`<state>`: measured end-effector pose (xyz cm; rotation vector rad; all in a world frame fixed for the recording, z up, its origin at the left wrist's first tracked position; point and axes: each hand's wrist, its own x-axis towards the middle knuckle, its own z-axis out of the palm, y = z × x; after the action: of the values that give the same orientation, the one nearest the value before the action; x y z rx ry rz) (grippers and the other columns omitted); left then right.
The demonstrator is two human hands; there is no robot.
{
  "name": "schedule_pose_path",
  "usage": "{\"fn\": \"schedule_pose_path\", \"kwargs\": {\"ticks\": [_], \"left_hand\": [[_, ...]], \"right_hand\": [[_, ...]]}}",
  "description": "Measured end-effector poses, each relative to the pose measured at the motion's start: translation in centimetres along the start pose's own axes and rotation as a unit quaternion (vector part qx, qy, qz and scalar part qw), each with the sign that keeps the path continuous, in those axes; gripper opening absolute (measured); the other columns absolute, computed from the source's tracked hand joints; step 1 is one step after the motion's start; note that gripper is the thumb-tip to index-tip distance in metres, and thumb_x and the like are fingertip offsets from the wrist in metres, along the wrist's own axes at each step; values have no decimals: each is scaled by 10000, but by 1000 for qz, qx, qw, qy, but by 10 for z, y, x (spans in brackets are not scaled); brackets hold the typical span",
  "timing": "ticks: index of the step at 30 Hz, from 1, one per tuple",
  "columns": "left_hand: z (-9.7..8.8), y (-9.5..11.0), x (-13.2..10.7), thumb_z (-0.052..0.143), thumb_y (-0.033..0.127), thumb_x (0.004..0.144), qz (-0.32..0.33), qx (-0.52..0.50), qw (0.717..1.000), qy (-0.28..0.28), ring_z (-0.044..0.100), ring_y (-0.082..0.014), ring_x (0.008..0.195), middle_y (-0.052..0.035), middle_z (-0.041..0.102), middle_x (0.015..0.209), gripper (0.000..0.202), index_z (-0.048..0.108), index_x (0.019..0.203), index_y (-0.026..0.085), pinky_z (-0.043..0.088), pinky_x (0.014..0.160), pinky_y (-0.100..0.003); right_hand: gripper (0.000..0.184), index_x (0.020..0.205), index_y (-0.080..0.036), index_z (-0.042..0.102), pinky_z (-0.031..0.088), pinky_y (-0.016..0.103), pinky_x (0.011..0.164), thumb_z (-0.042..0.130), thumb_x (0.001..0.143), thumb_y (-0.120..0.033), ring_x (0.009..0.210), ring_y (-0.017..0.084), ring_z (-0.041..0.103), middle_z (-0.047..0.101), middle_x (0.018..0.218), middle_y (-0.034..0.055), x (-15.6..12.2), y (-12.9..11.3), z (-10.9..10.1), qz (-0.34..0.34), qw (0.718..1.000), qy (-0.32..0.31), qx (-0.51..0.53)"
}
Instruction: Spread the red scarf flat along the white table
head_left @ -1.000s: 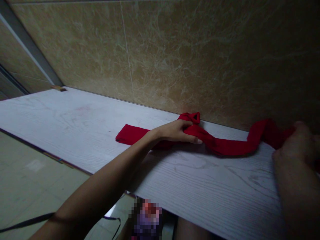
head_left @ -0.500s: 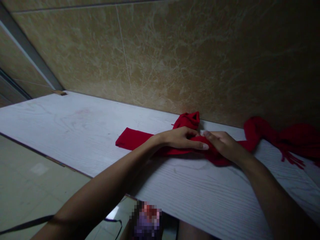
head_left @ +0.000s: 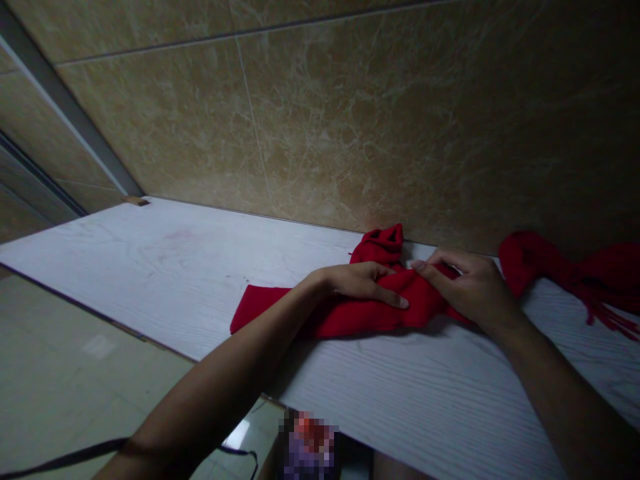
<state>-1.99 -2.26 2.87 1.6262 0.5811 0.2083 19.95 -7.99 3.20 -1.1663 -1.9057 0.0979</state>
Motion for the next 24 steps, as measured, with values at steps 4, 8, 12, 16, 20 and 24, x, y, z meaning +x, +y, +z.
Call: {"fn": "schedule_pose_path", "kwargs": {"ticks": [4, 8, 12, 16, 20, 24], "left_hand": [[1, -1, 3, 857, 269, 693, 34, -69, 996, 42, 612, -126, 702, 2, 709, 798, 238, 699, 826, 152, 478, 691, -239], [0, -2, 9, 651, 181, 766, 55, -173, 980, 76, 623, -148, 640, -44, 707, 745, 71, 696, 790, 131, 503, 631, -259], [-4, -5, 16, 573, 139, 791, 73, -243, 958, 137, 597, -137, 581, -57, 657, 673, 120, 658, 710, 115, 511, 581, -244], [-3, -3, 15, 697, 230, 861, 98, -270, 948, 140, 564, -105, 545, -41, 655, 676, 151, 661, 775, 111, 455, 536, -202], [4, 4, 10, 689, 405, 951, 95, -348, 929, 78, 704, -182, 766, -119, 762, 886, 311, 724, 971, 96, 557, 767, -277], [7, 7, 11, 489, 398, 1053, 93, -404, 908, 64, 737, -230, 895, -163, 783, 973, 404, 738, 1064, 79, 563, 928, -348]], "right_hand": [[220, 788, -251, 655, 502, 342, 746, 664, 947, -402, 783, 204, 653, 691, 815, 34, 3, 0, -1, -52, 996, 68, -3], [376, 699, -247, 605, 440, 319, 610, 650, 946, -527, 619, 170, 555, 610, 659, 15, 3, -6, -5, 14, 998, 65, 8], [627, 580, -226, 574, 366, 299, 478, 550, 922, -751, 460, 135, 471, 557, 523, 20, -1, -9, -1, 143, 980, -121, 69], [812, 652, -185, 688, 384, 291, 444, 460, 814, -947, 447, 149, 524, 631, 545, 81, -5, -4, 11, 243, 932, -222, 151], [911, 793, -166, 723, 253, 271, 368, 412, 746, -1021, 360, 116, 387, 562, 466, 51, -5, 0, 20, 316, 896, -232, 211], [796, 948, -208, 725, 324, 244, 387, 591, 716, -957, 536, 147, 548, 689, 703, 58, -3, -4, 28, 353, 860, -115, 350]]}}
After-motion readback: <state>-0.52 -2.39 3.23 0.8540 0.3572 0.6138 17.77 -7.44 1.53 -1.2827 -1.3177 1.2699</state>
